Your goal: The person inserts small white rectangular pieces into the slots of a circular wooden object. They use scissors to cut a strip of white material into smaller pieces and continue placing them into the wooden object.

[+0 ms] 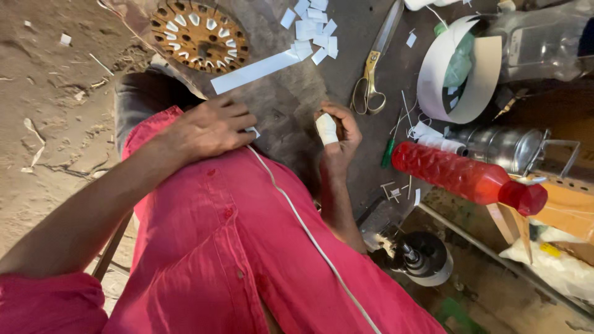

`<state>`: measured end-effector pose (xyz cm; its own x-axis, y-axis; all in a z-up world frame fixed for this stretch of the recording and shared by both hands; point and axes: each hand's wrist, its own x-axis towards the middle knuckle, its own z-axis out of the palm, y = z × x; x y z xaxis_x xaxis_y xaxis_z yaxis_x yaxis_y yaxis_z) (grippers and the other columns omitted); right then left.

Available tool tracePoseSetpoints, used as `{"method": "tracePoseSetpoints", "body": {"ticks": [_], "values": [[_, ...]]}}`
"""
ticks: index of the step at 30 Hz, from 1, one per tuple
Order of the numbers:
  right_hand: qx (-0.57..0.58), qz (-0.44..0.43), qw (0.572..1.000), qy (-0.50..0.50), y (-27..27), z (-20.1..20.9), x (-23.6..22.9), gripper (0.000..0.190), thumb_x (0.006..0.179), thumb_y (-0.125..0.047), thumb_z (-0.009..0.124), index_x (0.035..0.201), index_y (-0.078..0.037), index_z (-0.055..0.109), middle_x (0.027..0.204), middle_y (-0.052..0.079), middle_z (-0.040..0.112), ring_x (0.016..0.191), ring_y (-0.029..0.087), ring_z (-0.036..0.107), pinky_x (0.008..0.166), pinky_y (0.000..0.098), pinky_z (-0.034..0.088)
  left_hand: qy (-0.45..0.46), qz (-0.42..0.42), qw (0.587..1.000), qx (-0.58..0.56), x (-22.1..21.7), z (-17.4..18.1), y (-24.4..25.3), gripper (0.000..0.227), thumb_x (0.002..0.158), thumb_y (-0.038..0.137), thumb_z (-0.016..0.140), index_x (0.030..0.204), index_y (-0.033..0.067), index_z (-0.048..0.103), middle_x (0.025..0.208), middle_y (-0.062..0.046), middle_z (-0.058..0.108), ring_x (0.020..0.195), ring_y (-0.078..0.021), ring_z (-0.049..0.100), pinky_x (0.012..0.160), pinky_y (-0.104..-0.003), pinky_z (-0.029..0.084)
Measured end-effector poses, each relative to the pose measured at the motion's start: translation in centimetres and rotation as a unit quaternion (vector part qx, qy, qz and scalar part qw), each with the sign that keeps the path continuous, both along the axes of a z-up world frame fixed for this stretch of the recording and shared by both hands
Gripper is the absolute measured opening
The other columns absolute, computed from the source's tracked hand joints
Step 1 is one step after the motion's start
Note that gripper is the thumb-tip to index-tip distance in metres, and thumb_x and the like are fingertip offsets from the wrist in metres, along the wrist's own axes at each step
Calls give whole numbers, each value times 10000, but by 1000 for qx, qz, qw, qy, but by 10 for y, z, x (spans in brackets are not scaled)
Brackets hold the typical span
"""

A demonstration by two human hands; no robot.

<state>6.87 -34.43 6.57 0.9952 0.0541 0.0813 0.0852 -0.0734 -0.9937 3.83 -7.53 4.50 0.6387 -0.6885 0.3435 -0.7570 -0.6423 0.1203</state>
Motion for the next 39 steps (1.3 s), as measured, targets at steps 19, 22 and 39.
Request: {"method": "tracePoseSetpoints", "body": {"ticks": [19, 22, 39], "values": [[-167, 233, 933, -215, 56, 32, 3, 310, 826, -64, 844, 1096, -19, 697, 1216, 154, 686, 1136, 268, 694, 980, 364, 574, 442, 149, 506, -725, -13, 25, -15, 190, 927, -4, 742, 1117, -19, 731, 990, -34, 754, 878, -65, 706, 808, -243, 604], [-162, 206, 930, -259, 70, 34, 3, 315, 800, -86, 863, 1076, -38, 720, 1197, 131, 688, 1117, 269, 705, 950, 374, 600, 446, 145, 494, -732, -14, 30, -14, 194, 928, -25, 721, 1120, -51, 720, 975, -60, 746, 864, -99, 701, 795, -246, 585], [-87, 205, 970, -96, 79, 17, 11, 186, 833, -69, 826, 983, 15, 757, 1130, 129, 713, 1066, 223, 692, 940, 342, 554, 327, 174, 700, -610, -14, 39, 13, 96, 924, 67, 793, 998, 13, 768, 960, -65, 757, 907, -163, 691, 822, -293, 542]]}}
